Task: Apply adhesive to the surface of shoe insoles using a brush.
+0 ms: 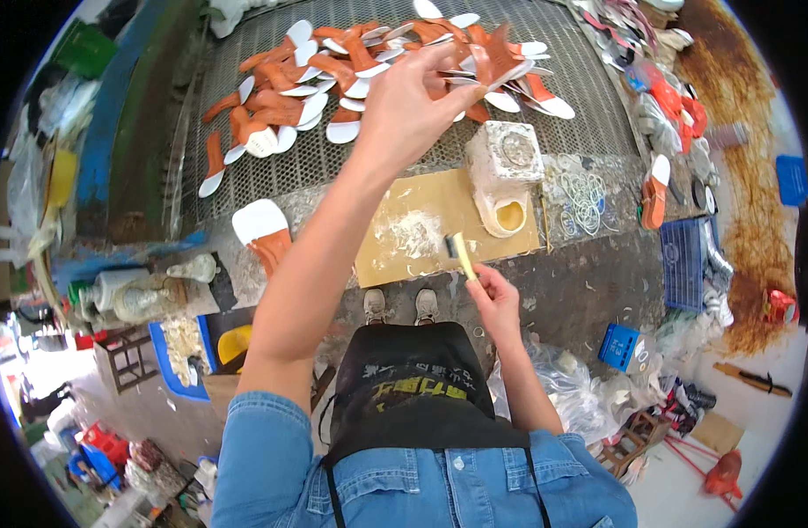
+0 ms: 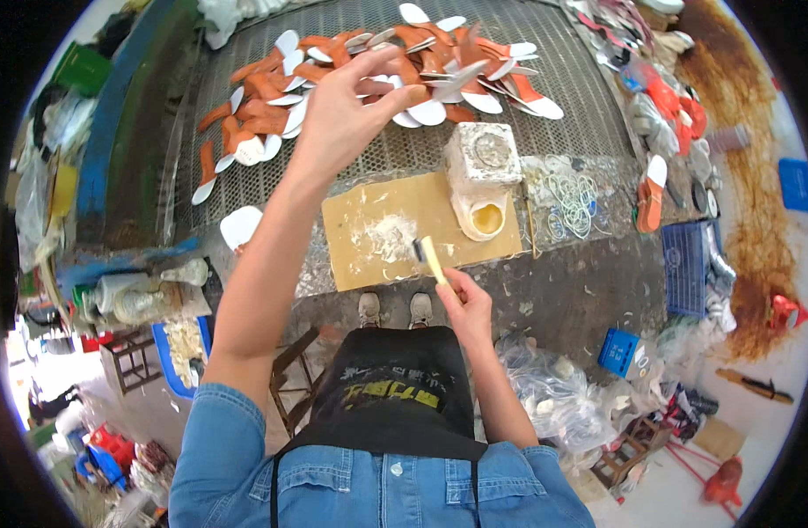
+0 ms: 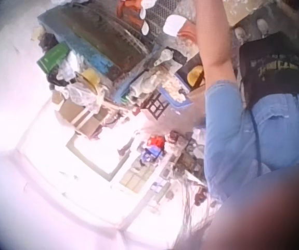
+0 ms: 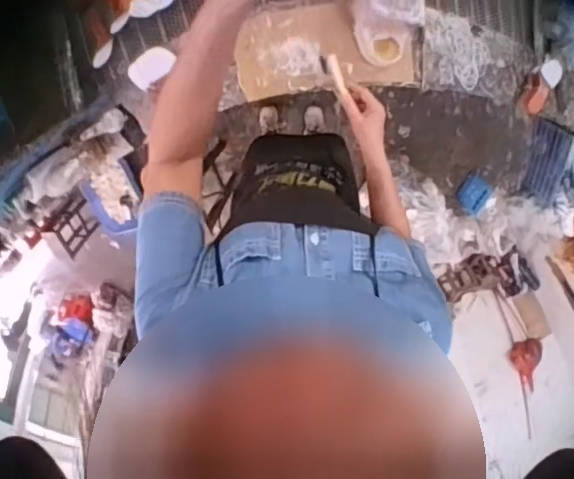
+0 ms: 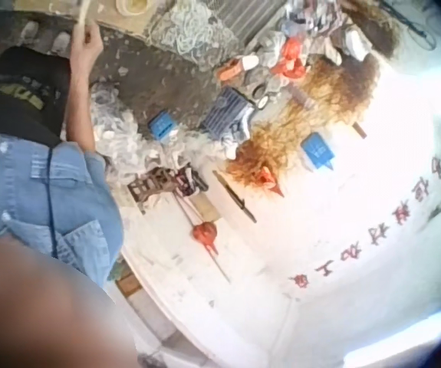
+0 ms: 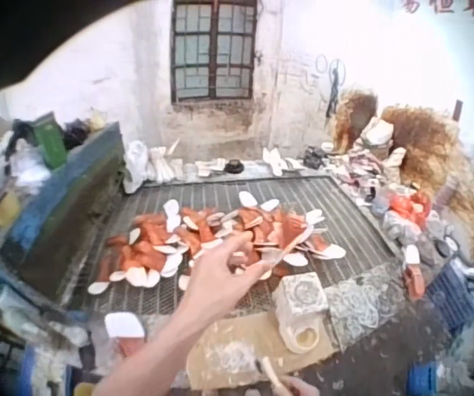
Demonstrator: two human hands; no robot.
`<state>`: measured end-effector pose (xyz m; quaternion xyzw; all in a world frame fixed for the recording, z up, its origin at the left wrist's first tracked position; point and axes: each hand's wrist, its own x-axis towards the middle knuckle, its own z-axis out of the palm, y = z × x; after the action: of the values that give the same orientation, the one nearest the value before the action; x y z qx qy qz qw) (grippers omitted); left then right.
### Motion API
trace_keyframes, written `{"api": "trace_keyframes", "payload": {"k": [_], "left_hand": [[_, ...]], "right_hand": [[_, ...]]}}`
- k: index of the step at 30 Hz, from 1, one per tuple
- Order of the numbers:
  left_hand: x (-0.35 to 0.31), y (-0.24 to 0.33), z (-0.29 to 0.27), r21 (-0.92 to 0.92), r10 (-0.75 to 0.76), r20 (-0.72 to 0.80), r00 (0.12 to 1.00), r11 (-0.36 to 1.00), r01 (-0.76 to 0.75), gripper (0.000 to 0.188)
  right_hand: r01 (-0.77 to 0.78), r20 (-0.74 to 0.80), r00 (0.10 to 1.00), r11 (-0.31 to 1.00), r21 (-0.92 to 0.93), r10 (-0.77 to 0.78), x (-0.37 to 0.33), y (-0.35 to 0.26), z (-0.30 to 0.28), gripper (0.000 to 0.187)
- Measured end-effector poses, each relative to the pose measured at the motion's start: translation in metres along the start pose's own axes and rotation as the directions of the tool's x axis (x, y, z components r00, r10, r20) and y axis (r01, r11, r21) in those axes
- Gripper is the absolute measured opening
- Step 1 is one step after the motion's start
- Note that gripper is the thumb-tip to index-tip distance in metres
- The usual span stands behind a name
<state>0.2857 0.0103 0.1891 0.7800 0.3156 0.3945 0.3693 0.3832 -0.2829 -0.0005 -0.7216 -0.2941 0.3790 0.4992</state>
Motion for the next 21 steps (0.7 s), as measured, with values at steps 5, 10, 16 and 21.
{"api": "trace_keyframes", "payload": {"k": [5, 10, 16, 21], "left_hand": [[-0.078, -0.098, -0.014, -0.158, -0.248, 0.163, 0.955, 0.949, 0.273, 0.033], [-0.266, -0.185, -0.095, -0.041, -0.689, 0.001, 0.725, 0.724, 0.688, 0.031], [-0.378, -0.178, -0.177, 0.181, -0.715, -0.426, 0.554, 0.533, 0.827, 0.025], [-0.305, -0.238, -0.175, 0.485, -0.529, -0.462, 0.712, 0.521, 0.702, 0.041]], "right_hand": [[-0.189, 0.237, 0.965, 0.931, 0.313, 0.116, 0.029, -0.054, -0.001, 0.034], [-0.241, 0.494, 0.867, 0.924, 0.297, 0.067, 0.057, -0.072, 0.045, 0.035], [-0.084, 0.687, 0.726, 0.995, 0.047, 0.029, 0.048, -0.079, 0.124, 0.031], [0.13, 0.736, 0.677, 0.98, -0.15, 0.023, 0.032, -0.059, 0.159, 0.012]]}}
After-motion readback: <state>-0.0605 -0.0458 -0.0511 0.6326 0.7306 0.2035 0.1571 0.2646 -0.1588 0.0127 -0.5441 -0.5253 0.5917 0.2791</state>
